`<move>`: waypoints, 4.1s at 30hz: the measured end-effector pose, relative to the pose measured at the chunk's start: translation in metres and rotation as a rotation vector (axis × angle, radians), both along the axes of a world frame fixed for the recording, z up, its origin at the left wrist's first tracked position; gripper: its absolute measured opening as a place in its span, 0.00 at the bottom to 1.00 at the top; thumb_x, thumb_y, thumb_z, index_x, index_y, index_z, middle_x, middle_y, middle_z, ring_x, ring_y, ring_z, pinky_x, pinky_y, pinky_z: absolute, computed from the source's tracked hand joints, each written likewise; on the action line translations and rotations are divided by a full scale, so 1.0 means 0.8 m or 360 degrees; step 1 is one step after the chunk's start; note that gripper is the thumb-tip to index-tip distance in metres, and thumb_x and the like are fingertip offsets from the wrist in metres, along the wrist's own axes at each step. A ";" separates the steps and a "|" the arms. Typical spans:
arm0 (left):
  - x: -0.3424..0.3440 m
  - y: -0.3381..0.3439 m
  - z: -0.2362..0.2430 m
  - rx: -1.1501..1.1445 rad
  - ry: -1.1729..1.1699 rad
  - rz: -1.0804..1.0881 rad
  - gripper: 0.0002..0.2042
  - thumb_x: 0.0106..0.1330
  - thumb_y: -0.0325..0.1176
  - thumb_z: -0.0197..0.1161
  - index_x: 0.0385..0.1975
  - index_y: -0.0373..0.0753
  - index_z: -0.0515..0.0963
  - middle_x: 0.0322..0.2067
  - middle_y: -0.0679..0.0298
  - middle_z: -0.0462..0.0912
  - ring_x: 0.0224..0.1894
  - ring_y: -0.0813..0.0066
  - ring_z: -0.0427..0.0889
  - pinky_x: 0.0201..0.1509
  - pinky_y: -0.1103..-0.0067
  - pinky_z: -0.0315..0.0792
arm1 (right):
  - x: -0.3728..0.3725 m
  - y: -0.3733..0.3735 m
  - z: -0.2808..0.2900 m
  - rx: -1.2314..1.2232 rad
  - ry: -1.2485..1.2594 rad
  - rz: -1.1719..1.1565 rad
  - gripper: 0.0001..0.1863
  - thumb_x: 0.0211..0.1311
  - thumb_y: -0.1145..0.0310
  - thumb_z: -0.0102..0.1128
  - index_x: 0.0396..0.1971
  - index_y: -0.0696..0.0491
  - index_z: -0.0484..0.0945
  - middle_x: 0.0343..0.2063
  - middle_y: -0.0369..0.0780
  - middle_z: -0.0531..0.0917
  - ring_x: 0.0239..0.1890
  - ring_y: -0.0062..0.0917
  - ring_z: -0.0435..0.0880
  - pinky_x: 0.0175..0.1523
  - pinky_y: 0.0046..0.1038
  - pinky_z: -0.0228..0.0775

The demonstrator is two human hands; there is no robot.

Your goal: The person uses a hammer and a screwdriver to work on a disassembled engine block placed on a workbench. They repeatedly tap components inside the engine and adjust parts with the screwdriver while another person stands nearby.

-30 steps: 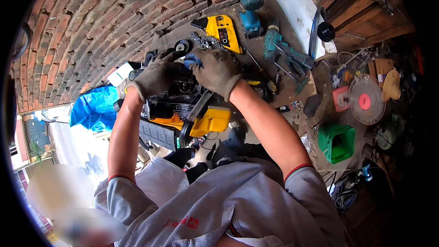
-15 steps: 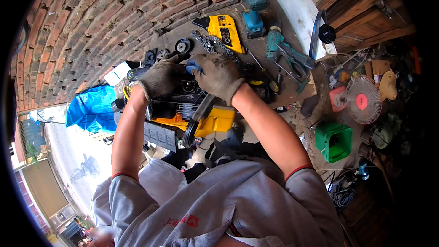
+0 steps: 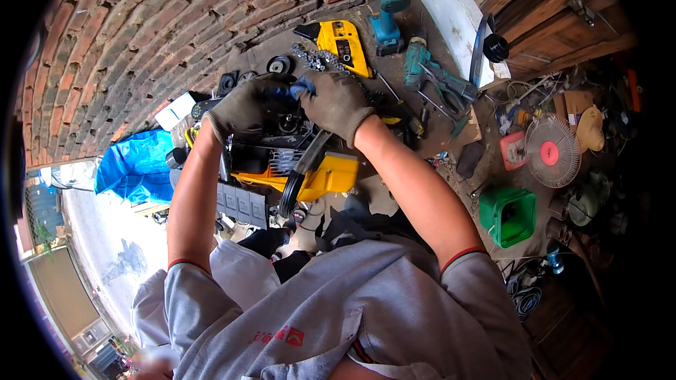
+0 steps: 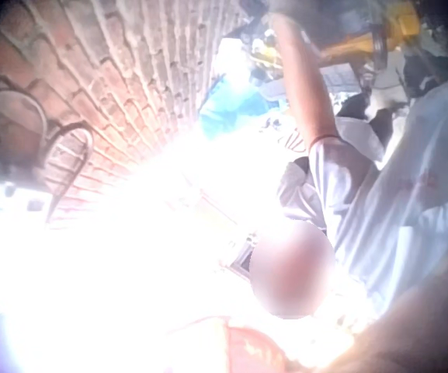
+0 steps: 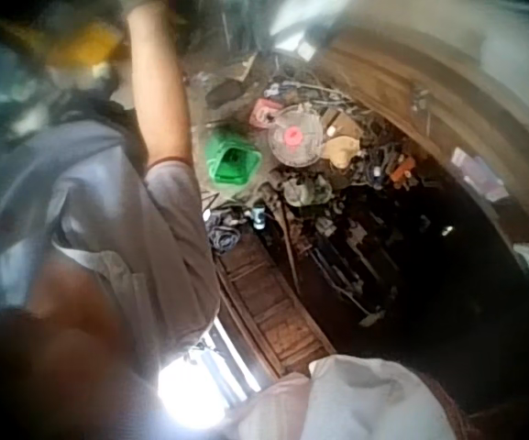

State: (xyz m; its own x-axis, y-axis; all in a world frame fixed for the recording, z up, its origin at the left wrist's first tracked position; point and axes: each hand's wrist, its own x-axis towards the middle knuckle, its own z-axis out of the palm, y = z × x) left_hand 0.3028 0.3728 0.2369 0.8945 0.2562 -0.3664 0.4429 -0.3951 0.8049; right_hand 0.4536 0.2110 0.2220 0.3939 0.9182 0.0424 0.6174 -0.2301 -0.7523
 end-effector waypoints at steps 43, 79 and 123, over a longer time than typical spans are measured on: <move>0.023 -0.001 0.028 0.0447 0.0224 -0.0155 0.14 0.57 0.30 0.64 0.43 0.36 0.85 0.39 0.48 0.87 0.43 0.56 0.86 0.49 0.69 0.77 | 0.013 0.003 -0.047 0.0316 0.2895 0.0563 0.23 0.75 0.61 0.53 0.59 0.64 0.74 0.45 0.47 0.87 0.47 0.31 0.87 0.51 0.29 0.80; 0.020 0.004 -0.004 0.0558 0.0168 -0.0167 0.15 0.56 0.28 0.64 0.45 0.38 0.83 0.33 0.50 0.87 0.37 0.59 0.86 0.41 0.67 0.76 | 0.002 0.013 -0.034 0.0392 0.1072 0.0129 0.16 0.71 0.57 0.63 0.40 0.57 0.86 0.29 0.34 0.88 0.29 0.17 0.86 0.31 0.19 0.77; 0.020 0.010 -0.006 0.0400 0.0167 -0.0122 0.14 0.54 0.30 0.64 0.41 0.38 0.86 0.38 0.48 0.87 0.42 0.56 0.87 0.47 0.70 0.78 | 0.013 0.007 -0.029 0.0022 0.2483 0.0238 0.23 0.75 0.54 0.54 0.49 0.62 0.80 0.35 0.44 0.88 0.32 0.24 0.88 0.37 0.23 0.80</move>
